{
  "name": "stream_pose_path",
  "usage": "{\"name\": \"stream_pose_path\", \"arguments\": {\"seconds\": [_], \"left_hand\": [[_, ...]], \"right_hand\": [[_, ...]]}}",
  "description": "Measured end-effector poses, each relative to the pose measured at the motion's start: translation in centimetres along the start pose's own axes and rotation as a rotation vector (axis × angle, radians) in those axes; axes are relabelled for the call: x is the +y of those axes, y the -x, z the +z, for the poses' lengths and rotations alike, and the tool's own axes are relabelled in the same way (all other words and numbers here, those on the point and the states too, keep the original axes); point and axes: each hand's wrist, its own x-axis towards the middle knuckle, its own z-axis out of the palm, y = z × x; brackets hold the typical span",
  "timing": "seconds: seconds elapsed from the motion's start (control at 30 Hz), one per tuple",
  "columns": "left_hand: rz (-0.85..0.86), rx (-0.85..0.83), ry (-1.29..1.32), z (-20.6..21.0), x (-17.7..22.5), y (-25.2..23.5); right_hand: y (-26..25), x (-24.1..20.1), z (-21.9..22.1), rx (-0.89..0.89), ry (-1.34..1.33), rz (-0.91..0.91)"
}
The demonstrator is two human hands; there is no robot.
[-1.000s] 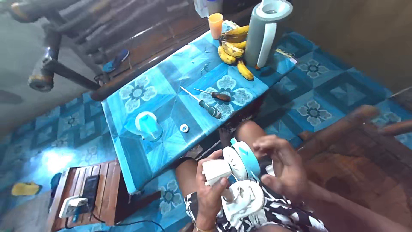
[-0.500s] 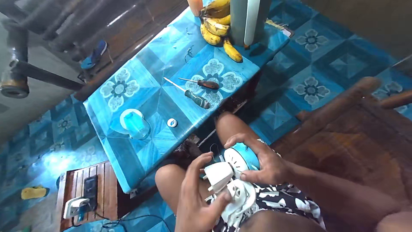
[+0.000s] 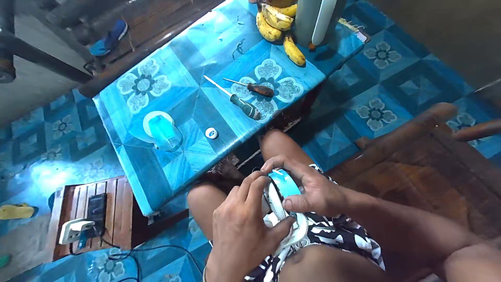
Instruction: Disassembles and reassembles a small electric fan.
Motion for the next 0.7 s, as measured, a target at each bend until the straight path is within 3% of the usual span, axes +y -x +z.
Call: {"name": "stream_pose_path", "arguments": {"seconds": [0.3,0.7], "left_hand": [[0.011,-0.019,0.049,0.4,-0.2,-0.3],[-0.035,-0.035,0.049,1.9,0.0,-1.8]], "right_hand": [[0.0,0.7,-0.8,0.038,-0.051,-0.057],[-1.7,3.1,-3.6,-0.111,-0.142,-0.173]]}}
